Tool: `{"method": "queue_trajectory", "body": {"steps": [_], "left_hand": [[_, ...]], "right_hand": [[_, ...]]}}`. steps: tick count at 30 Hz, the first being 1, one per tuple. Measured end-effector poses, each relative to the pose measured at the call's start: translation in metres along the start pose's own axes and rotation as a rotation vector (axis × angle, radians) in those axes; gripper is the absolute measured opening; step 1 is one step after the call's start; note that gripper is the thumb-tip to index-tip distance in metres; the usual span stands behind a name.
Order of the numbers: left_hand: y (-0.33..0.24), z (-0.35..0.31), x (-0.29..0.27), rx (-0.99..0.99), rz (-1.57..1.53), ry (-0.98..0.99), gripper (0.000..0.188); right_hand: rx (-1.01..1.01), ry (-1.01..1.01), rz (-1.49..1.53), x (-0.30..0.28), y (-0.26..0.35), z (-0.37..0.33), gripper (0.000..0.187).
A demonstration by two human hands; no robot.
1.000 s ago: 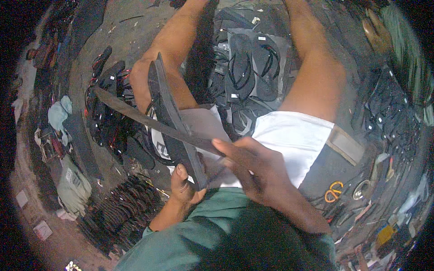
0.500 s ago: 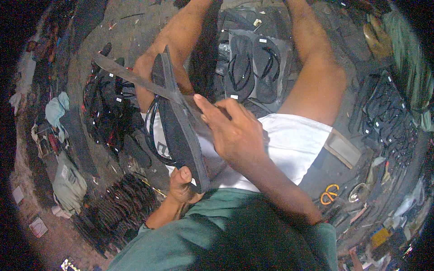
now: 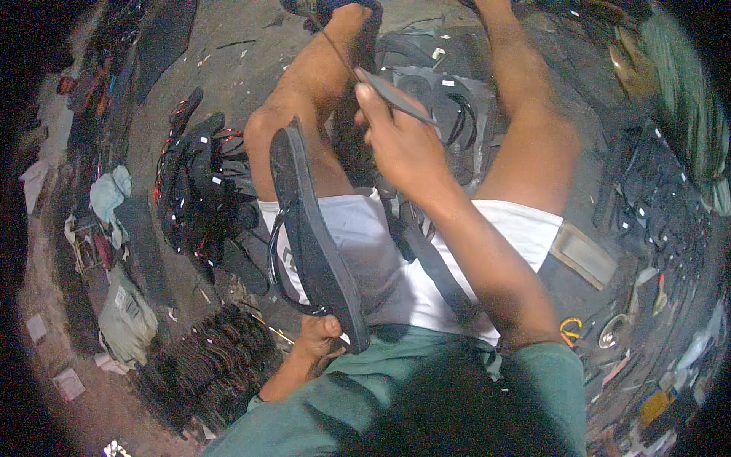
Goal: The person sits on the ground and uses a large knife to trim excess rubber from the straps of black flip-flops. They repeatedly cut small pieces from the strap edges and discard the trimmings onto the floor.
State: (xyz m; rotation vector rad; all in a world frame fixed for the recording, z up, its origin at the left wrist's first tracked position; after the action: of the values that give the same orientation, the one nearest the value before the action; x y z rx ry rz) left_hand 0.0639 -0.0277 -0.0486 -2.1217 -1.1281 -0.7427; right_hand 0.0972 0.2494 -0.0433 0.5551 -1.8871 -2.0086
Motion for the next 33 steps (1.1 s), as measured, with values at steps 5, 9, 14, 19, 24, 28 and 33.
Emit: {"method": "queue_trajectory", "body": {"steps": [5, 9, 14, 19, 24, 28, 33], "left_hand": [[-0.014, 0.004, 0.006, -0.076, 0.359, -0.176, 0.081], [-0.068, 0.008, 0.017, 0.191, 0.35, -0.011, 0.072], [-0.12, 0.03, 0.027, 0.225, 0.217, -0.306, 0.053], [-0.116, 0.03, 0.015, 0.118, 0.101, 0.0, 0.041], [-0.101, 0.037, 0.015, 0.109, 0.124, -0.222, 0.041], [-0.094, 0.043, 0.007, -0.01, -0.045, 0.007, 0.038], [-0.103, 0.044, 0.024, -0.028, -0.021, 0.013, 0.035]], "right_hand": [[0.17, 0.135, 0.382, 0.021, 0.03, -0.098, 0.03], [0.21, 0.228, 0.404, 0.023, 0.039, -0.121, 0.035], [-0.234, 0.284, 0.03, 0.012, 0.073, -0.129, 0.041], [-0.509, 0.206, -0.478, -0.018, 0.054, -0.157, 0.05], [-0.481, 0.195, -0.629, -0.034, 0.034, -0.187, 0.053], [-0.536, 0.148, -0.747, -0.029, 0.041, -0.164, 0.054], [-0.492, 0.154, -0.818, -0.015, 0.05, -0.129, 0.056]]}}
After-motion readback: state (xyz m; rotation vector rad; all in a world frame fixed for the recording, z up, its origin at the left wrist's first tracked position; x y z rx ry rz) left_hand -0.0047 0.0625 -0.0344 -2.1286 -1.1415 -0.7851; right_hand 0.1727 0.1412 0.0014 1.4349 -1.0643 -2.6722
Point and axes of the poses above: each hand's wrist, its own z-axis towards the middle knuckle, its own x-axis out of the palm, y = z × x, the point moved 7 cm from there along z, towards the middle knuckle, and after that the axes turned 13 degrees about -x, right-handed, at the moved point
